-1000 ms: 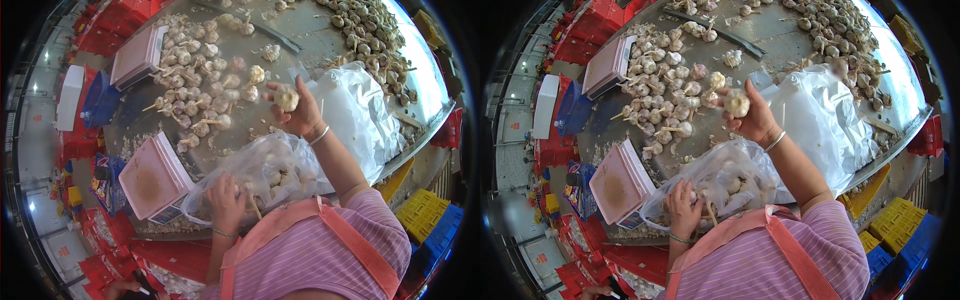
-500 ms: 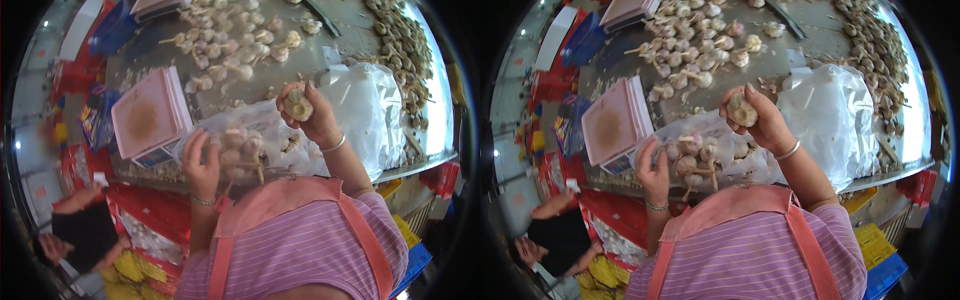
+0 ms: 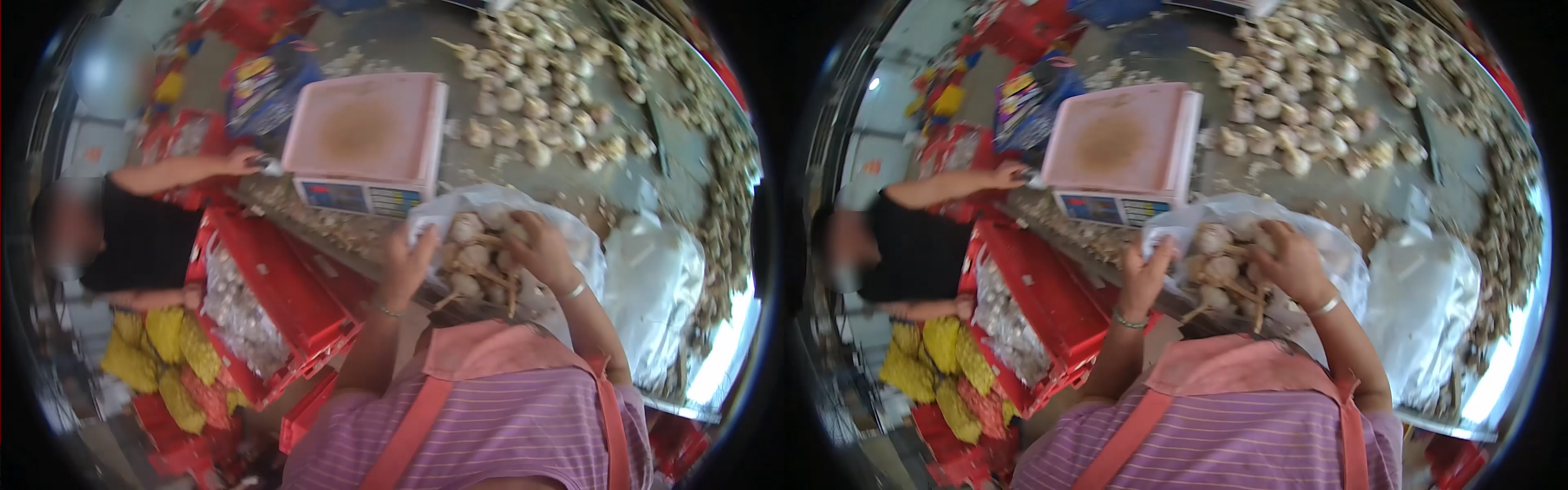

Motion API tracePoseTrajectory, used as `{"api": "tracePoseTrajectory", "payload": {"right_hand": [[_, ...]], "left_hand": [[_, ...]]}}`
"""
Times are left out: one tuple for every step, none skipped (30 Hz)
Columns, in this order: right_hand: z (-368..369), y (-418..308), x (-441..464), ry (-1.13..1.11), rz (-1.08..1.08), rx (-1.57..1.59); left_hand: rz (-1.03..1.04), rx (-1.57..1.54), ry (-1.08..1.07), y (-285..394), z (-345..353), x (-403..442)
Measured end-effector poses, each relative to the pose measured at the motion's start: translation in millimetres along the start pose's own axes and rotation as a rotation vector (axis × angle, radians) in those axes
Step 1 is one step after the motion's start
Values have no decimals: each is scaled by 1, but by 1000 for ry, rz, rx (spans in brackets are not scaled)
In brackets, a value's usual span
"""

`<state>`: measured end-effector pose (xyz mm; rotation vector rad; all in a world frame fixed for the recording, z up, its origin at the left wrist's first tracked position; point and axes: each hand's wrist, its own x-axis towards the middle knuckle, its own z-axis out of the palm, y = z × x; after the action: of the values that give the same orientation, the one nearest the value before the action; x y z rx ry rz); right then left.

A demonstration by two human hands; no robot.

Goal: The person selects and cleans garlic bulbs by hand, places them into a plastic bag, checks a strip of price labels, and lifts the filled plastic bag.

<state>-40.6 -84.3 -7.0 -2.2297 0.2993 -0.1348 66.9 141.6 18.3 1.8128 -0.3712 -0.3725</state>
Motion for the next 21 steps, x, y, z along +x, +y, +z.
{"api": "tracePoseTrajectory", "payload": {"right_hand": [[-4,-6,1,-17,63,69],[-11,-10,0,-32,135,130],[-12,-6,-2,-49,138,117],[-14,0,-5,-64,146,101],[-17,6,-8,-74,155,85],[-18,9,-12,-61,107,81],[-19,12,-16,-48,61,79],[-20,13,-20,-33,16,78],[-20,13,-25,-41,3,42],[-21,11,-29,-48,-9,6],[-22,9,-33,-53,-24,-31],[-25,2,-38,-58,-47,-29],[-27,-9,-42,-64,-48,-31],[-29,-20,-45,-69,-46,-34],[-30,-26,-49,-71,-44,-39],[-34,-23,-52,-153,-38,-46],[-35,-19,-54,-157,-30,-54],[-31,-12,-55,-162,-22,-64],[-28,-4,-56,-166,-14,-75],[-28,6,-55,-217,-11,-121],[-26,11,-55,-202,-6,-162]], "left_hand": [[-17,-78,-5,8,0,-2],[-32,-163,-21,17,1,-2],[-45,-252,-44,22,1,-2],[-95,-388,-74,24,-1,-4],[-141,-524,-110,26,-3,-7],[-188,-660,-149,27,-5,-8],[-203,-715,-172,30,-5,-9],[-216,-770,-197,35,-5,-9],[-229,-825,-225,38,-4,-9],[-259,-843,-230,40,-1,-10],[-261,-885,-252,44,0,-9],[-265,-927,-274,49,0,-8],[-272,-968,-296,55,0,-9],[-307,-1002,-305,64,-1,-10],[-311,-1069,-367,75,-2,-12],[-311,-1138,-432,88,-5,-15],[-305,-1208,-499,100,-8,-17],[-221,-1218,-634,110,-12,-20],[-220,-1257,-686,113,-11,-19],[-217,-1295,-737,115,-10,-19],[-210,-1330,-786,116,-9,-18]]}}
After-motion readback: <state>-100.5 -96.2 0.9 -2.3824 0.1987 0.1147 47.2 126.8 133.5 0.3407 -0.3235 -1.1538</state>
